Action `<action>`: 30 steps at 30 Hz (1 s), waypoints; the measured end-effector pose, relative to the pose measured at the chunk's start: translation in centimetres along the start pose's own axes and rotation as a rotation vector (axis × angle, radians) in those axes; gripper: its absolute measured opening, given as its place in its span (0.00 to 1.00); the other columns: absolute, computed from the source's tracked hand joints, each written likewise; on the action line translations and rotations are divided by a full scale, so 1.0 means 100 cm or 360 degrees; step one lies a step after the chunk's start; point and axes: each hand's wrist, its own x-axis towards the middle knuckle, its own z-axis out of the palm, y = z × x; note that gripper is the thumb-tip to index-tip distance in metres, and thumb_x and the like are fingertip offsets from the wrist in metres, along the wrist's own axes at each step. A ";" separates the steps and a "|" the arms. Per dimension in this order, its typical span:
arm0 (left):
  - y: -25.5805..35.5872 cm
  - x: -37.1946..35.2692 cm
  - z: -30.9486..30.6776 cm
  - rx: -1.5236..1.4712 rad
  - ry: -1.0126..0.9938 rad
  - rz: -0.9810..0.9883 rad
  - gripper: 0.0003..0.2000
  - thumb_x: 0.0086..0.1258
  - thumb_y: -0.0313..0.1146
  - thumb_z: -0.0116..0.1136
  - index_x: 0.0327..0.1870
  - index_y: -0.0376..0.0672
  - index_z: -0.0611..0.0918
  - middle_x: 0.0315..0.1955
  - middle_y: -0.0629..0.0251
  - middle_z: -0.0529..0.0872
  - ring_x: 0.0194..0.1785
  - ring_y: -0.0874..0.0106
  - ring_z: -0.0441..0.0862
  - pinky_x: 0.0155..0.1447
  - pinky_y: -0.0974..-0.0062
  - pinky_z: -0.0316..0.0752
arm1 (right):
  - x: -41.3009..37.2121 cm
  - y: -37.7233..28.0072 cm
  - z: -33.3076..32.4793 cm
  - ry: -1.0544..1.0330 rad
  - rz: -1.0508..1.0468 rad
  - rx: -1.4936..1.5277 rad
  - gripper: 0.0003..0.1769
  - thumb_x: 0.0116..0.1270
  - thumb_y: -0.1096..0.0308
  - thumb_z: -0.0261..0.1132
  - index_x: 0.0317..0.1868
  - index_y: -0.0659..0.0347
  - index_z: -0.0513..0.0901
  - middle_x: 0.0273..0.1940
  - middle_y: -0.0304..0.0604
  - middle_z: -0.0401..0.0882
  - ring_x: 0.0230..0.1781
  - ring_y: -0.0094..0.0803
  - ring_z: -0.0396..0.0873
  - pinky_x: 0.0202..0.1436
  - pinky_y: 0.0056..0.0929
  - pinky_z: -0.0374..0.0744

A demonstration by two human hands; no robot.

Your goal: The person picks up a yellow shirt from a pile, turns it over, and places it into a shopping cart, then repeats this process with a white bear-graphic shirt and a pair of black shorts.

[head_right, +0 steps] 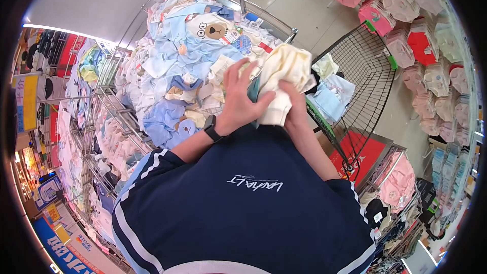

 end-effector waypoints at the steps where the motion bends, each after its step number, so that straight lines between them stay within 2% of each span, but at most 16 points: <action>1: 0.001 -0.003 0.000 -0.0032 0.0068 -0.0054 0.36 0.55 0.41 0.69 0.62 0.31 0.68 0.59 0.45 0.68 0.65 0.51 0.62 0.68 0.56 0.57 | 0.000 -0.007 0.000 0.0034 -0.0075 0.0052 0.24 0.62 0.72 0.62 0.59 0.67 0.72 0.50 0.47 0.79 0.48 0.37 0.81 0.52 0.35 0.81; 2: 0.000 -0.005 0.000 -0.0065 0.0134 -0.0105 0.39 0.55 0.43 0.69 0.64 0.31 0.65 0.59 0.45 0.68 0.64 0.50 0.62 0.69 0.55 0.55 | 0.001 -0.015 0.000 0.0070 -0.0153 0.0105 0.24 0.62 0.71 0.62 0.59 0.67 0.72 0.49 0.48 0.79 0.48 0.38 0.81 0.52 0.36 0.81; 3: -0.002 -0.007 -0.001 -0.0080 0.0035 -0.0192 0.39 0.62 0.43 0.66 0.69 0.35 0.59 0.62 0.47 0.66 0.64 0.55 0.66 0.66 0.58 0.63 | 0.002 -0.020 0.000 0.0056 -0.0257 0.0108 0.24 0.62 0.71 0.62 0.58 0.68 0.72 0.49 0.48 0.80 0.48 0.39 0.81 0.52 0.36 0.82; 6: 0.002 -0.010 0.001 -0.1897 -0.0426 -0.1600 0.34 0.68 0.43 0.61 0.69 0.36 0.61 0.62 0.52 0.69 0.63 0.57 0.69 0.62 0.60 0.69 | -0.002 -0.032 0.002 -0.0013 -0.0361 0.0039 0.24 0.62 0.71 0.63 0.57 0.70 0.72 0.48 0.49 0.80 0.46 0.40 0.82 0.52 0.37 0.82; 7: -0.004 -0.010 0.004 -0.2377 -0.0576 -0.1707 0.28 0.70 0.41 0.59 0.66 0.38 0.65 0.58 0.57 0.75 0.60 0.62 0.74 0.58 0.62 0.74 | -0.008 -0.035 0.005 -0.0055 -0.0266 -0.0028 0.24 0.61 0.71 0.63 0.57 0.71 0.73 0.47 0.50 0.80 0.46 0.40 0.83 0.52 0.37 0.82; 10: -0.003 -0.003 0.028 -0.2564 -0.0481 -0.1654 0.22 0.69 0.38 0.60 0.60 0.37 0.72 0.53 0.60 0.79 0.56 0.65 0.78 0.55 0.66 0.77 | -0.016 -0.023 0.009 -0.0066 -0.0167 -0.0388 0.25 0.59 0.72 0.66 0.57 0.70 0.73 0.46 0.49 0.81 0.43 0.37 0.83 0.49 0.34 0.82; 11: 0.007 0.000 0.030 -0.2266 -0.0534 -0.1600 0.16 0.70 0.33 0.58 0.56 0.37 0.76 0.48 0.62 0.83 0.51 0.69 0.82 0.54 0.68 0.79 | -0.013 -0.011 0.000 0.0028 -0.0433 -0.0785 0.23 0.59 0.71 0.67 0.55 0.67 0.74 0.45 0.48 0.81 0.40 0.34 0.82 0.44 0.31 0.80; 12: -0.008 -0.008 0.048 -0.2021 -0.0460 -0.1608 0.17 0.69 0.31 0.59 0.56 0.36 0.75 0.50 0.61 0.82 0.52 0.69 0.81 0.55 0.70 0.79 | -0.024 -0.015 0.004 0.0156 -0.0507 -0.1142 0.24 0.56 0.67 0.69 0.53 0.65 0.73 0.45 0.48 0.78 0.44 0.35 0.78 0.48 0.33 0.77; 14: -0.017 -0.008 0.059 -0.2235 -0.0494 -0.1660 0.19 0.68 0.30 0.61 0.58 0.35 0.75 0.50 0.61 0.82 0.52 0.68 0.81 0.55 0.70 0.79 | -0.014 0.001 -0.022 0.0417 -0.1104 -0.1796 0.31 0.50 0.61 0.72 0.52 0.65 0.72 0.44 0.49 0.70 0.55 0.40 0.66 0.63 0.38 0.66; 19: 0.017 -0.001 0.080 -0.1732 -0.0717 -0.1226 0.20 0.70 0.31 0.58 0.60 0.34 0.73 0.52 0.62 0.80 0.54 0.71 0.79 0.56 0.73 0.76 | -0.020 -0.007 -0.048 -0.0005 -0.0327 -0.0074 0.28 0.52 0.76 0.68 0.57 0.66 0.74 0.47 0.47 0.79 0.46 0.34 0.79 0.52 0.32 0.77; 21: 0.006 0.003 0.104 -0.1422 -0.0975 -0.0918 0.21 0.70 0.32 0.58 0.60 0.33 0.72 0.53 0.58 0.78 0.54 0.73 0.77 0.55 0.74 0.74 | -0.019 -0.019 -0.070 0.0226 -0.0446 -0.0124 0.28 0.52 0.79 0.67 0.57 0.67 0.74 0.47 0.46 0.81 0.42 0.33 0.82 0.46 0.31 0.80; 24: -0.005 0.005 0.139 -0.0626 -0.0991 -0.0118 0.28 0.66 0.39 0.62 0.61 0.31 0.69 0.56 0.46 0.73 0.60 0.58 0.71 0.63 0.63 0.66 | -0.034 -0.066 -0.090 0.0766 -0.0553 -0.0174 0.28 0.53 0.80 0.66 0.57 0.71 0.73 0.44 0.50 0.82 0.39 0.34 0.83 0.42 0.31 0.83; 25: -0.006 0.008 0.145 -0.0333 -0.0967 0.0270 0.28 0.65 0.41 0.62 0.60 0.31 0.70 0.53 0.44 0.75 0.60 0.52 0.70 0.64 0.61 0.64 | -0.025 -0.077 -0.115 0.0720 -0.0631 -0.0311 0.29 0.53 0.80 0.66 0.58 0.72 0.71 0.44 0.51 0.82 0.39 0.35 0.83 0.43 0.31 0.83; 26: -0.006 0.007 0.150 -0.0324 -0.1125 0.0299 0.27 0.64 0.43 0.61 0.58 0.32 0.72 0.52 0.47 0.77 0.60 0.53 0.69 0.66 0.57 0.61 | -0.025 -0.086 -0.139 0.0652 -0.0705 -0.0330 0.30 0.52 0.80 0.66 0.57 0.74 0.70 0.44 0.51 0.82 0.40 0.35 0.84 0.44 0.31 0.82; 28: -0.028 -0.007 0.162 0.0344 -0.1240 0.0849 0.24 0.66 0.42 0.60 0.57 0.35 0.74 0.50 0.52 0.78 0.59 0.58 0.72 0.68 0.57 0.58 | -0.016 -0.101 -0.182 0.0802 -0.0716 -0.0435 0.30 0.50 0.80 0.65 0.57 0.75 0.71 0.45 0.51 0.81 0.41 0.37 0.83 0.44 0.33 0.82; 30: -0.019 -0.006 0.164 0.0346 -0.1310 0.0799 0.23 0.65 0.42 0.59 0.56 0.35 0.75 0.48 0.53 0.79 0.58 0.58 0.72 0.67 0.54 0.57 | 0.016 -0.093 -0.251 0.0920 -0.0698 -0.0414 0.31 0.48 0.80 0.65 0.56 0.75 0.71 0.45 0.52 0.80 0.42 0.38 0.82 0.44 0.35 0.81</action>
